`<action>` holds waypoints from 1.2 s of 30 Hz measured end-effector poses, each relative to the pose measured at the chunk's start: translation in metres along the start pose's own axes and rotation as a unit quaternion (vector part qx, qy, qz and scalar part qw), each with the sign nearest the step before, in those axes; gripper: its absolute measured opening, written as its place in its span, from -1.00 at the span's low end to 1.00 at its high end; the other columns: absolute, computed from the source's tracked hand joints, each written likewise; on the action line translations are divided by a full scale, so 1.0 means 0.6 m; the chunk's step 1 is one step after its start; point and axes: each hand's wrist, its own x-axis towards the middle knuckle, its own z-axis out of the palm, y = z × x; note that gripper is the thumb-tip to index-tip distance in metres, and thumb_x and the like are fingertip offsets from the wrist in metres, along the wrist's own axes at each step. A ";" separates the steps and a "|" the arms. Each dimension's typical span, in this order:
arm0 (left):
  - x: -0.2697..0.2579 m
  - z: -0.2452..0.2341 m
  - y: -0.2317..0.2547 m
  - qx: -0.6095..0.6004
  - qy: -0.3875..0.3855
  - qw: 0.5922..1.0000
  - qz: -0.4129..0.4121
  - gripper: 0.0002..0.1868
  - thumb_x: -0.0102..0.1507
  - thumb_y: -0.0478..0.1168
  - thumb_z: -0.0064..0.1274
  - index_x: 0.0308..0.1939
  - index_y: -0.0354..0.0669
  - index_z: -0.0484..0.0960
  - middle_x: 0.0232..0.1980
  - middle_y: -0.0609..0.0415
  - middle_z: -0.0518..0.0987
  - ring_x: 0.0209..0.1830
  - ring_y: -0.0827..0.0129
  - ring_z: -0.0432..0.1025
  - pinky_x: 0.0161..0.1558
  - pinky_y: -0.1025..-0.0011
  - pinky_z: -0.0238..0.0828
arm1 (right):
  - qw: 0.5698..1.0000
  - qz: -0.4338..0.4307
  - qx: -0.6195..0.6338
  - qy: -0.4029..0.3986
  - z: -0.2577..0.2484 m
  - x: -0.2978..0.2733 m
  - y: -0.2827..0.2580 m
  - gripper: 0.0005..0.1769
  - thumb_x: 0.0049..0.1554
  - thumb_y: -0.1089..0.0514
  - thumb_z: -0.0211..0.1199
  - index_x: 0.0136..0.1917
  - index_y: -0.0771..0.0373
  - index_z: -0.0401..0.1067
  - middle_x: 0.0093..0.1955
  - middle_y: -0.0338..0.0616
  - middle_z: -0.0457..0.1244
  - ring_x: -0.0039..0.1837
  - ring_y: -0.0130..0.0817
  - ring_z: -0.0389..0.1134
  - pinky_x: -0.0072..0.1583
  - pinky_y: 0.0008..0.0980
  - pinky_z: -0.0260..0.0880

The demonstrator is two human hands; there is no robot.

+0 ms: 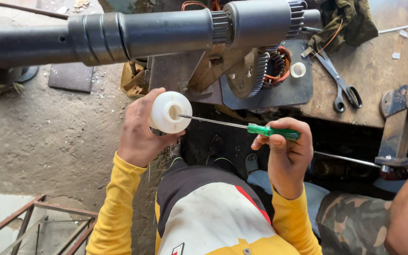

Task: The person winds copper wire onto a motor stator using a manual winding machine. They use a screwdriver to guide the wire into the stator slots, then wipe the wire with a cloth and continue winding.

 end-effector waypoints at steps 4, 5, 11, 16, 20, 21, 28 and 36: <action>0.045 -0.012 -0.049 0.002 -0.023 1.000 0.000 0.04 -0.11 -0.10 0.59 0.39 -0.18 0.38 0.26 -0.10 0.53 0.25 -0.03 0.40 0.28 0.08 0.34 | 0.995 0.002 0.078 0.067 0.008 -0.017 0.030 -0.64 0.40 0.02 0.21 0.30 0.28 0.25 0.06 -0.08 0.31 -0.05 -0.37 0.40 0.09 -0.26 0.51; 0.060 -0.011 -0.067 -0.010 -0.024 1.000 -0.012 0.02 -0.09 -0.09 0.59 0.38 -0.18 0.39 0.25 -0.11 0.53 0.24 -0.01 0.43 0.24 0.11 0.39 | 0.991 0.004 0.102 0.088 0.001 -0.021 0.037 -0.64 0.41 0.01 0.20 0.30 0.27 0.25 0.08 -0.09 0.31 -0.03 -0.38 0.40 0.10 -0.25 0.51; 0.159 0.042 -0.177 -0.029 -0.085 0.996 -0.026 -0.32 0.16 -0.04 0.54 0.27 -0.09 0.57 0.17 0.01 0.66 0.16 0.22 0.60 0.16 0.23 0.55 | 0.970 0.009 0.171 0.174 -0.044 -0.074 0.066 -0.63 0.38 -0.05 0.20 0.30 0.19 0.27 0.11 -0.15 0.33 0.05 -0.35 0.37 0.13 -0.27 0.45; 0.227 0.092 -0.209 -0.151 -0.041 0.980 0.126 -0.13 0.30 -0.12 0.52 0.44 -0.26 0.20 0.29 -0.11 0.48 0.32 0.15 0.46 0.46 0.18 0.44 | 0.958 -0.002 0.176 0.228 -0.092 -0.123 0.070 -0.64 0.37 -0.07 0.23 0.30 0.15 0.29 0.08 -0.20 0.35 0.04 -0.36 0.35 0.14 -0.31 0.40; 0.259 0.125 -0.231 -0.142 -0.040 0.982 0.114 -0.12 0.33 -0.06 0.47 0.45 -0.24 0.13 0.32 -0.08 0.47 0.33 0.19 0.45 0.43 0.26 0.44 | 0.953 -0.005 0.151 0.261 -0.138 -0.150 0.070 -0.65 0.38 -0.07 0.25 0.27 0.15 0.31 0.04 -0.20 0.36 0.02 -0.38 0.35 0.12 -0.35 0.39; 0.264 0.134 -0.244 -0.140 -0.040 0.983 0.111 -0.11 0.33 -0.04 0.45 0.45 -0.24 0.12 0.33 -0.07 0.46 0.33 0.20 0.45 0.43 0.28 0.44 | 0.954 -0.005 0.138 0.266 -0.150 -0.155 0.070 -0.65 0.38 -0.08 0.25 0.25 0.16 0.31 0.04 -0.19 0.36 0.02 -0.37 0.35 0.11 -0.36 0.39; 0.243 0.156 -0.398 0.040 -0.113 0.973 0.196 -0.53 0.45 -0.19 0.26 0.34 -0.28 0.44 0.27 -0.20 0.52 0.31 -0.01 0.41 0.38 0.14 0.35 | 0.949 0.012 0.134 0.284 -0.229 -0.149 0.090 -0.63 0.36 -0.07 0.25 0.29 0.13 0.29 0.08 -0.19 0.36 0.06 -0.36 0.36 0.18 -0.31 0.42; 0.233 0.172 -0.507 0.182 -0.172 0.961 0.115 -0.80 0.54 -0.20 0.04 0.09 -0.31 0.60 0.10 -0.17 0.61 0.10 -0.03 0.48 0.18 0.11 0.39 | 0.957 0.050 0.172 0.226 -0.312 -0.103 0.128 -0.65 0.36 0.01 0.24 0.30 0.18 0.27 0.16 -0.17 0.35 0.11 -0.33 0.38 0.20 -0.28 0.45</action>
